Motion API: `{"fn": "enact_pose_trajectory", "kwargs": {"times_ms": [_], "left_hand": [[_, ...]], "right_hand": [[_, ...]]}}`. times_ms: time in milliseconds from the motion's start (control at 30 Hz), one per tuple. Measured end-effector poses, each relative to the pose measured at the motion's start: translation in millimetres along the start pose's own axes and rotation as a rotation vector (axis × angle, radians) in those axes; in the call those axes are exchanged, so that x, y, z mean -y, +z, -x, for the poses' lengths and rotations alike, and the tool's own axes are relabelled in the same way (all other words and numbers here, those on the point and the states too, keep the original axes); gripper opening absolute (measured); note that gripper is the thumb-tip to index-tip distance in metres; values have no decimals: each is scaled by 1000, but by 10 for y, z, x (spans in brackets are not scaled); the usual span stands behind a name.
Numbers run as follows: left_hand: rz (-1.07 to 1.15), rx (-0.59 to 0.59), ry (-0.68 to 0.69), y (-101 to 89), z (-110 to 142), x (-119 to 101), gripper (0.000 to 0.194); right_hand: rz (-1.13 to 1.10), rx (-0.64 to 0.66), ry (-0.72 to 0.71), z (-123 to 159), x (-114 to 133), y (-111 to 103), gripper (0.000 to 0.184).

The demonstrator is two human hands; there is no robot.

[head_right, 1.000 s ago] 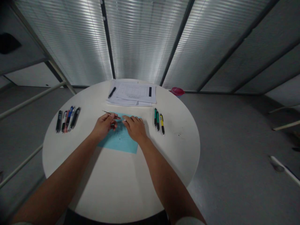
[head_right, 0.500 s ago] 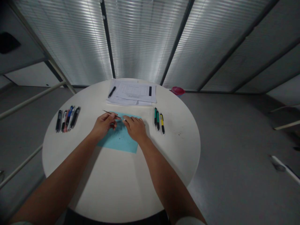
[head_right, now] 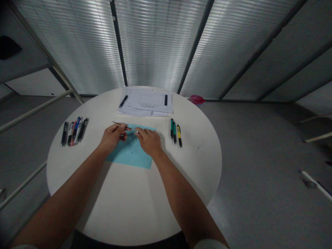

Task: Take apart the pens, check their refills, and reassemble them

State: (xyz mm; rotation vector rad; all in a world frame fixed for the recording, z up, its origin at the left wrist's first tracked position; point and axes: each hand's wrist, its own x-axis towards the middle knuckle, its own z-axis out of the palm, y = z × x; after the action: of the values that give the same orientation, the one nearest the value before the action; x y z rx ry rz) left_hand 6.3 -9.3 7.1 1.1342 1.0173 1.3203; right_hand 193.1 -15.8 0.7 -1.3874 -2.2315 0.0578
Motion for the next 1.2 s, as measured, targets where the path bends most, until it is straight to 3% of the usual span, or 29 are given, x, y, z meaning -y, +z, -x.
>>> {"fn": "enact_pose_trajectory", "kwargs": {"times_ms": [733, 1000, 1200], "left_hand": [[-55, 8, -9, 40, 15, -21, 41], [-239, 83, 24, 51, 19, 47, 36], [-509, 96, 226, 38, 62, -6, 24]], "right_hand": [[68, 48, 32, -3, 17, -21, 41], [14, 44, 3, 4, 28, -9, 41], [-161, -108, 92, -12, 6, 6, 38]]}}
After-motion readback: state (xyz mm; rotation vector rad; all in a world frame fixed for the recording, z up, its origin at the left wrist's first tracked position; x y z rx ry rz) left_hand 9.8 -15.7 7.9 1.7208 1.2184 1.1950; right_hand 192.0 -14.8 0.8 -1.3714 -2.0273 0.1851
